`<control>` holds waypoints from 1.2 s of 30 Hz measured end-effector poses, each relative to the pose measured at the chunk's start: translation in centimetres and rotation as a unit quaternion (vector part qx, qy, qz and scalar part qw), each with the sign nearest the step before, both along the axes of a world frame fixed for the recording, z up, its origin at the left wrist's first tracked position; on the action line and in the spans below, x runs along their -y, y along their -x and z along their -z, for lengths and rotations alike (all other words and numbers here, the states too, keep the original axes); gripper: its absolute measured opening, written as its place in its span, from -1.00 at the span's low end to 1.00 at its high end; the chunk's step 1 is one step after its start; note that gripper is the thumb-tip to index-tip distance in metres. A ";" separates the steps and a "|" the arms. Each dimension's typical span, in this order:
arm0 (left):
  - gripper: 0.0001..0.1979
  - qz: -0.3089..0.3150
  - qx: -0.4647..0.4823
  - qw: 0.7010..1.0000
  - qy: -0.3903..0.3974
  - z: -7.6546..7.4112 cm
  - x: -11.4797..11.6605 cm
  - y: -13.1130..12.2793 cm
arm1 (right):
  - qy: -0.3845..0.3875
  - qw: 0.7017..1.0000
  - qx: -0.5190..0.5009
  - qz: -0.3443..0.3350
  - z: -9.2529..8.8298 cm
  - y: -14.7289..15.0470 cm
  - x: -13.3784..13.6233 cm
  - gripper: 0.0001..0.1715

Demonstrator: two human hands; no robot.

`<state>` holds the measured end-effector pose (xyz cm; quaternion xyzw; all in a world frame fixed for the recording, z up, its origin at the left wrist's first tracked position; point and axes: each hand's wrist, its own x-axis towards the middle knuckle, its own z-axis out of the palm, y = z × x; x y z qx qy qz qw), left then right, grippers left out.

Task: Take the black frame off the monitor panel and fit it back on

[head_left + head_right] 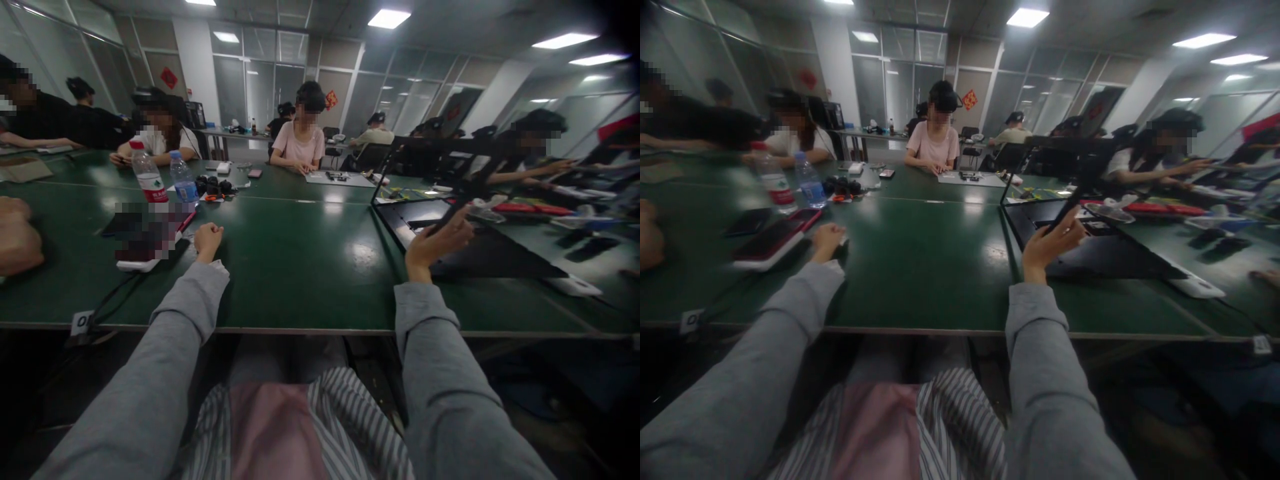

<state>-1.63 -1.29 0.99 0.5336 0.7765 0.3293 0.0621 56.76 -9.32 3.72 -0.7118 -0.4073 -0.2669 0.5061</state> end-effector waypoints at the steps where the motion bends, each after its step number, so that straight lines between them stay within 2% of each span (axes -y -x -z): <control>1: -0.67 0.001 0.009 1.000 -0.009 0.0 0.0 -0.2 | -0.001 1.000 0.019 -0.012 -0.2 0.8 -0.6 -0.07; 6: -0.82 0.040 0.061 0.995 -0.070 0.0 -0.7 -1.6 | -0.013 0.995 0.070 -0.075 -0.3 3.2 -1.4 -0.20; 11: -0.54 0.113 0.114 0.976 -0.143 0.6 -1.5 -2.8 | 0.000 0.989 0.021 -0.144 0.1 3.8 -1.7 -0.17; 15: -0.35 0.115 0.135 0.966 -0.189 0.8 -1.7 -3.4 | 0.063 0.982 -0.043 -0.171 0.8 3.9 -2.6 -0.16; 17: -0.40 0.135 0.175 0.960 -0.172 0.6 -1.6 -3.7 | 0.087 0.979 -0.055 -0.178 1.2 3.9 -3.0 -0.15; 21: -0.59 0.179 0.276 0.941 -0.085 0.2 -1.2 -4.3 | 0.122 0.975 -0.084 -0.163 1.9 3.6 -3.8 -0.16; 24: -0.70 0.144 0.309 0.936 -0.091 0.1 -0.9 -4.4 | 0.161 0.965 -0.120 -0.169 2.7 3.0 -4.8 -0.13; 27: -0.78 0.114 0.320 0.937 -0.086 0.2 -0.7 -4.3 | 0.209 0.938 -0.172 -0.218 3.9 2.2 -6.0 -0.16; 29: -0.78 0.107 0.292 0.948 -0.061 0.2 -0.6 -4.2 | 0.217 0.921 -0.197 -0.256 4.5 1.6 -6.6 -0.25; 32: -0.79 0.110 0.158 0.981 -0.025 0.4 -0.6 -3.9 | 0.211 0.915 -0.189 -0.287 5.0 1.1 -7.0 -0.42; 36: -0.71 0.106 -0.026 0.994 -0.027 0.8 -0.6 -3.6 | 0.245 0.926 -0.131 -0.256 5.5 1.0 -6.8 -0.47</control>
